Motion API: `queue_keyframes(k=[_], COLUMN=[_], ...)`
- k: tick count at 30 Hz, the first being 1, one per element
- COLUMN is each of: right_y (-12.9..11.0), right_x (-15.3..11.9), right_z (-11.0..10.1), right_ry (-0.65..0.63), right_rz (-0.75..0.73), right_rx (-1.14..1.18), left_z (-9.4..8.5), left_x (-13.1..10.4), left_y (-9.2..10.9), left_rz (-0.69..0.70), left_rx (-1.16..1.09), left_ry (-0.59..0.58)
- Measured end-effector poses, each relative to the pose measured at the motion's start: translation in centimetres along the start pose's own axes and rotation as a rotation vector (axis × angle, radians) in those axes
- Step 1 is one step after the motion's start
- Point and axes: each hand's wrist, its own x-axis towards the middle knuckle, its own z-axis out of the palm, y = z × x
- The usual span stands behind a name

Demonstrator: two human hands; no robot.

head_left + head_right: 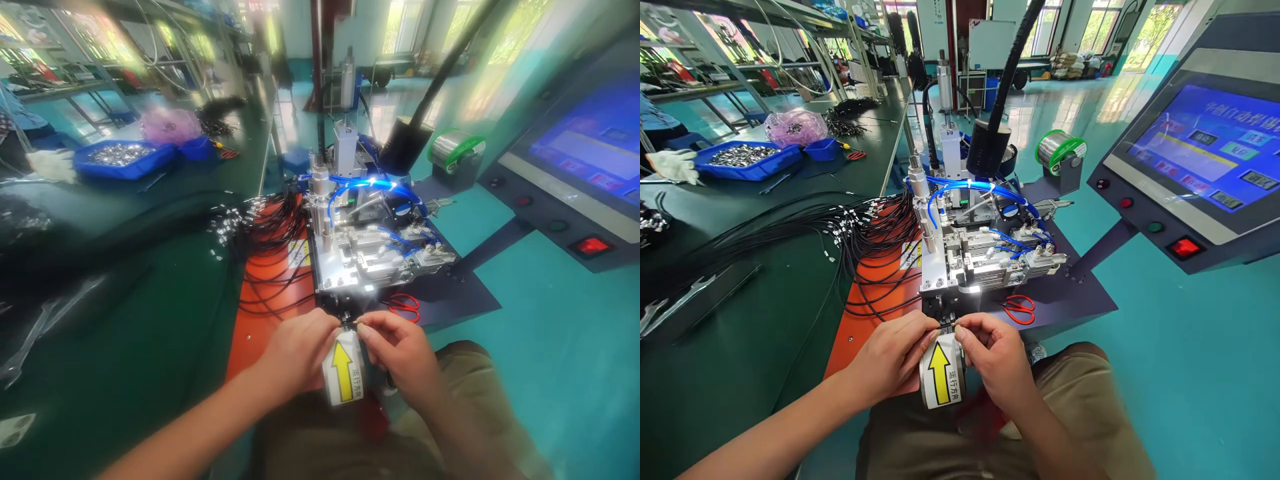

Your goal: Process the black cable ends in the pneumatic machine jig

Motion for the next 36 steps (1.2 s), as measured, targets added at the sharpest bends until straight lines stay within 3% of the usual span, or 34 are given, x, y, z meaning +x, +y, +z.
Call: queue_keyframes(k=[19, 36], right_y=[-0.1, -0.5], right_x=[-0.3, -0.1], right_z=[1.0, 0.8], right_ry=[0.015, -0.027], right_rz=[0.097, 0.088], right_rx=[0.148, 0.096], left_z=[0.1, 0.0], left_x=[-0.2, -0.2], left_y=[-0.1, -0.1], left_rz=[0.057, 0.087], left_rx=[0.088, 0.175], left_ry=[0.103, 0.081])
